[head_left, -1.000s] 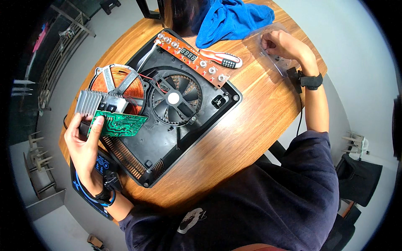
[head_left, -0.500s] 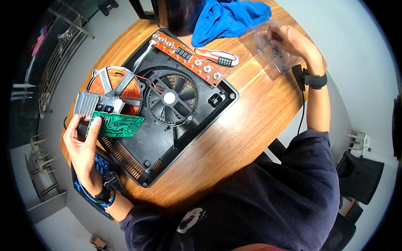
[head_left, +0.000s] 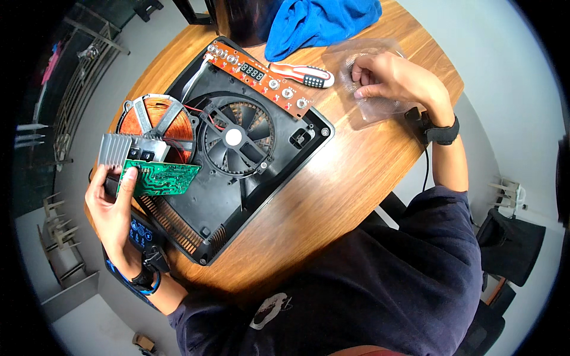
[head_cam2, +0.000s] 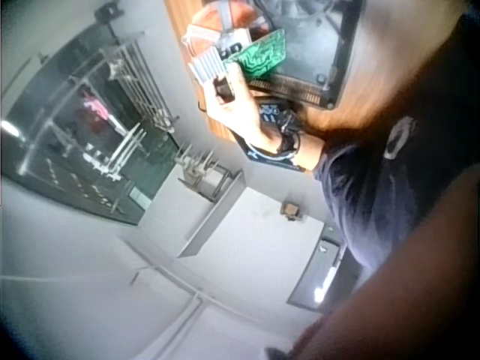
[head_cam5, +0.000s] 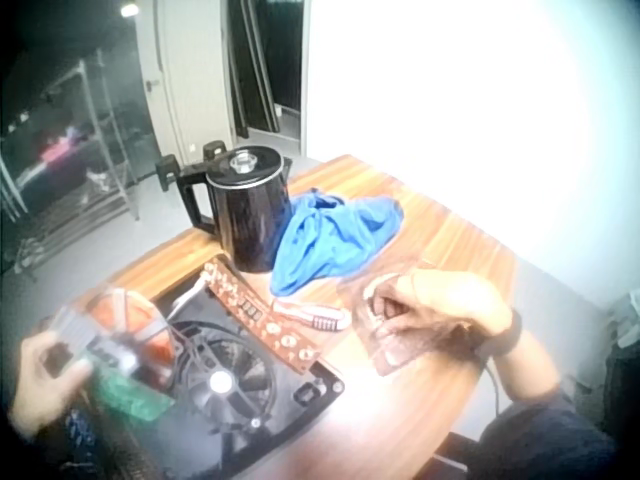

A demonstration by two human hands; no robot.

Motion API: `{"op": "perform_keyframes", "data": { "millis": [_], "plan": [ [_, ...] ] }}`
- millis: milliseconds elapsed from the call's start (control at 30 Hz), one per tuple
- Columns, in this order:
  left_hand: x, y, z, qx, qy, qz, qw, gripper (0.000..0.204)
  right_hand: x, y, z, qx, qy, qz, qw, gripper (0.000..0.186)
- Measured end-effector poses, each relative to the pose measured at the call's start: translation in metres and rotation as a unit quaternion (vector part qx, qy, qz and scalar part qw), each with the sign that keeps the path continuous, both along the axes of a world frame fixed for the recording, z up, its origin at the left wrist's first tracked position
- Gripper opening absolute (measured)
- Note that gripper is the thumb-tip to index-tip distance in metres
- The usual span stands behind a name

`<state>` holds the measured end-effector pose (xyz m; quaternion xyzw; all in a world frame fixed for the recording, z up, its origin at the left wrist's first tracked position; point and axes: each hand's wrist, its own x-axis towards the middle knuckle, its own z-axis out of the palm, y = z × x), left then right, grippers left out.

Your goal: The person attaches a metal heatsink to a green circuit board using a screwdriver. They then place a white thermal pad over the heatsink and secure it by tightening screws on the board.

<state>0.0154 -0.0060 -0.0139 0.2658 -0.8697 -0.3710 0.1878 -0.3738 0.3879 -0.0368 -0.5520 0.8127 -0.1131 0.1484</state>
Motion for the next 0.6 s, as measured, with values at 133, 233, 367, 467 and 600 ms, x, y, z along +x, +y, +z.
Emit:
{"op": "perform_keyframes", "data": {
  "millis": [133,233,367,467,600],
  "plan": [
    [0.001,-0.005,-0.002,0.018,-0.008,0.007,1.0,0.021,0.007,0.001,0.011,-0.048,0.043,0.005,0.998,0.021],
    [0.003,-0.003,-0.003,0.022,0.015,0.017,1.0,0.022,0.0,0.009,0.011,-0.02,0.085,-0.038,0.995,0.013],
    [0.007,-0.007,-0.002,0.02,0.007,0.01,1.0,0.022,-0.012,0.022,0.003,0.012,0.143,-0.049,0.988,0.014],
    [0.006,-0.008,-0.004,0.017,0.005,0.005,1.0,0.022,-0.009,0.026,0.003,0.037,0.112,-0.07,0.991,0.016],
    [0.005,-0.008,-0.006,0.015,0.012,0.002,1.0,0.022,-0.003,0.023,0.002,0.085,0.08,-0.085,0.99,0.019]
  ]
}}
